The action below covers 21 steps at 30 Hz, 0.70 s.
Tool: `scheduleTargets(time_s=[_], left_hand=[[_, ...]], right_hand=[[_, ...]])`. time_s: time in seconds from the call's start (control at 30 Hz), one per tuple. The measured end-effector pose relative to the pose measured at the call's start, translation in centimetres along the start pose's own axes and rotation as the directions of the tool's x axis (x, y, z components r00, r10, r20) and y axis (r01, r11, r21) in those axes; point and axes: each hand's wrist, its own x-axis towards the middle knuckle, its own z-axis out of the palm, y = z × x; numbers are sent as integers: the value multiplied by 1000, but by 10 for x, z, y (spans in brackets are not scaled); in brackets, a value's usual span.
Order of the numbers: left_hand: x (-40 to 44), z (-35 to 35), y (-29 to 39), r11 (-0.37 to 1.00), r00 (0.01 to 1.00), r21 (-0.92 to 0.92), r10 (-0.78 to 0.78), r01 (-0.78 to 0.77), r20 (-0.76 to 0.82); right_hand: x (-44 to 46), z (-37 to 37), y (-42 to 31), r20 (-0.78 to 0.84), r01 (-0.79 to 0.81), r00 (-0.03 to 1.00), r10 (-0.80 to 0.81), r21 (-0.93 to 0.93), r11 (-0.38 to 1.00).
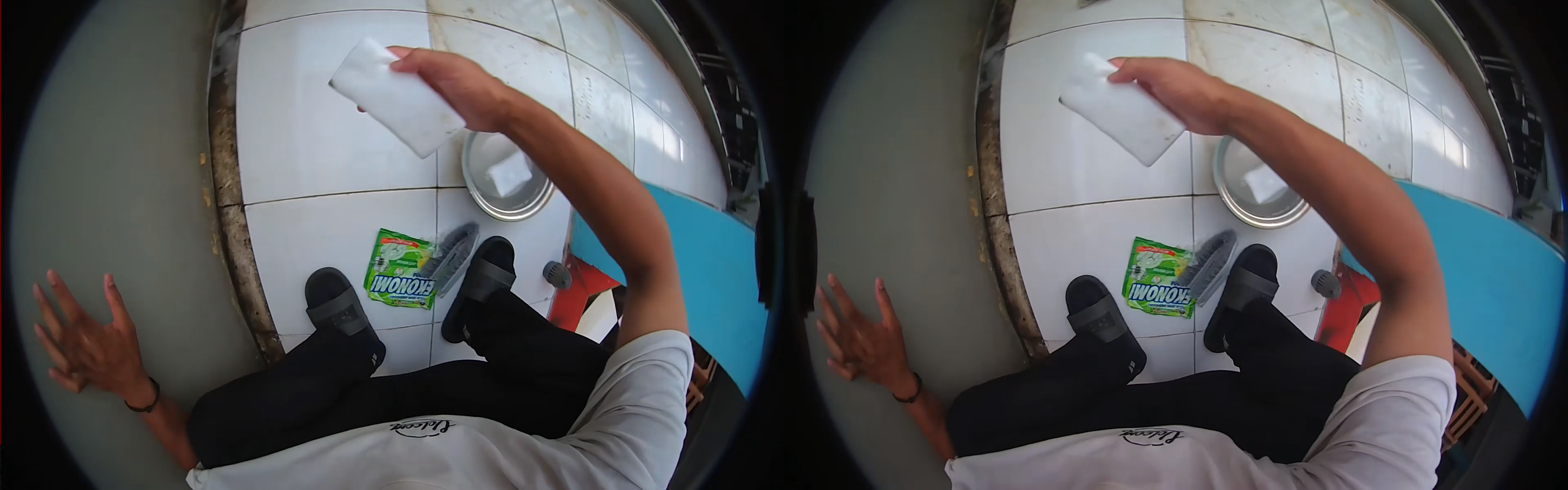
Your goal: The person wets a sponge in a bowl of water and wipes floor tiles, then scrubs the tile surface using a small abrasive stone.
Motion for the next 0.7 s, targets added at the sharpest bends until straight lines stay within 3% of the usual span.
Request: scheduleTargets(time_s=[0.03, 0.07, 0.2, 0.27, 0.3, 0.33, 0.4, 0.43, 0.57, 0.7], left_hand=[[1, -1, 2, 999, 999, 53, -10, 12, -34], [2, -3, 4, 993, 998, 114, -25, 32, -62], [4, -8, 8, 980, 989, 167, -90, 110, -120], [7, -5, 7, 975, 984, 163, -128, 148, -128], [9, -2, 6, 976, 981, 156, -134, 155, -140], [12, 3, 6, 976, 979, 148, -140, 162, -152], [12, 4, 9, 982, 973, 124, -114, 141, -201], [11, 5, 14, 988, 968, 109, -80, 108, -236], [7, 18, 14, 996, 947, -5, -85, 88, -308], [3, 15, 14, 997, 954, 13, -72, 80, -289]], right_hand=[[-39, -36, -14, 127, -30, 992, 21, 63, 998], [-73, -65, -15, 135, 2, 991, -3, 14, 1000], [-155, -125, 52, -317, -103, 943, 105, 22, 994], [-144, -155, 115, -428, -231, 903, 37, -411, 882], [-143, -171, 142, -341, -246, 938, -58, -778, 578], [-140, -173, 157, -306, -238, 943, -133, -897, 373], [-136, -170, 178, -193, -221, 949, -249, -971, -89], [-130, -171, 180, -171, -217, 953, -250, -962, -168], [-108, -174, 190, -169, -212, 954, -246, -964, -160], [-104, -171, 197, -169, -213, 959, -230, -960, -184]])
